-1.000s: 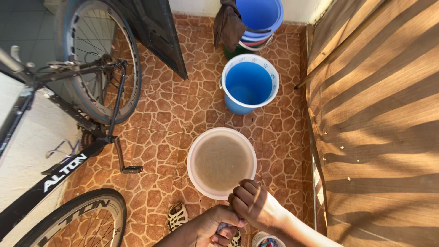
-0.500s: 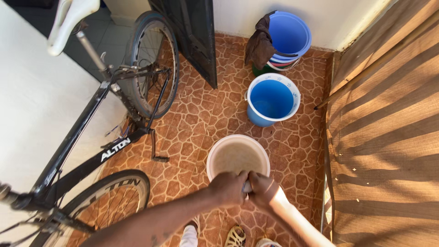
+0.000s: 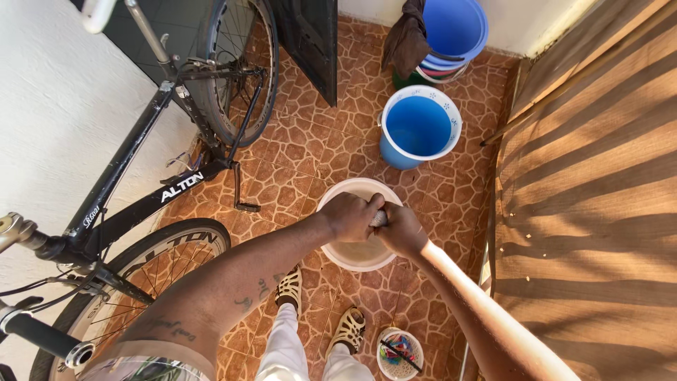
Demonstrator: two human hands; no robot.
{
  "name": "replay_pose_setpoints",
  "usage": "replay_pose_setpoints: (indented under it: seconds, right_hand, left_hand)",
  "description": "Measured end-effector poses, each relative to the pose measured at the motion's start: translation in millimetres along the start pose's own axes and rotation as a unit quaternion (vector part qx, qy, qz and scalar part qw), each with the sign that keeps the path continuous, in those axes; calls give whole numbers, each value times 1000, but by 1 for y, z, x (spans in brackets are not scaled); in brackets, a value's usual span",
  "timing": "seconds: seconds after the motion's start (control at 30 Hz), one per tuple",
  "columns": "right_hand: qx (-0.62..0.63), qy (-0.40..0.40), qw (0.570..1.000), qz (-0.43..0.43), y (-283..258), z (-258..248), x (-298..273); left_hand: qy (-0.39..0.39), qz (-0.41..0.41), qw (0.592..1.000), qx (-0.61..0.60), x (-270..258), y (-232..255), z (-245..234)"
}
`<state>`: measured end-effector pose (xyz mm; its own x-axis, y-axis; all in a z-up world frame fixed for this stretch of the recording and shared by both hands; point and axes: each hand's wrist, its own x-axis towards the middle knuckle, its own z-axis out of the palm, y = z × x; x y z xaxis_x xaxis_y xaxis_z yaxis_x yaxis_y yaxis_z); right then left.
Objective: The person wipes a window pane with a cloth, then rinses and wrings the cloth in a bucket of water on a balcony before continuing to wipe the glass.
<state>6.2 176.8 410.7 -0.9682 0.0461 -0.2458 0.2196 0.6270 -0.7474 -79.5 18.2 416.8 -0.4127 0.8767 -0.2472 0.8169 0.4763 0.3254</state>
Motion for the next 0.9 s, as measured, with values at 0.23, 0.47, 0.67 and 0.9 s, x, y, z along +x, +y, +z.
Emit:
replay_pose_setpoints:
  seconds: [0.23, 0.47, 0.67, 0.9]
  right_hand:
    - [-79, 86, 993, -24, -10, -22, -8]
    - [-92, 149, 984, -36, -10, -35, -30]
    - [-36, 145, 988, -25, -8, -33, -58]
    - [134, 33, 990, 40, -55, 24, -127]
  left_hand:
    - [-13, -106, 985, -134, 9, 3, -44]
    - [158, -255, 831, -468, -69, 11, -42]
    - [287, -291, 830, -380, -154, 47, -9]
    - [294, -380, 557, -677, -250, 116, 69]
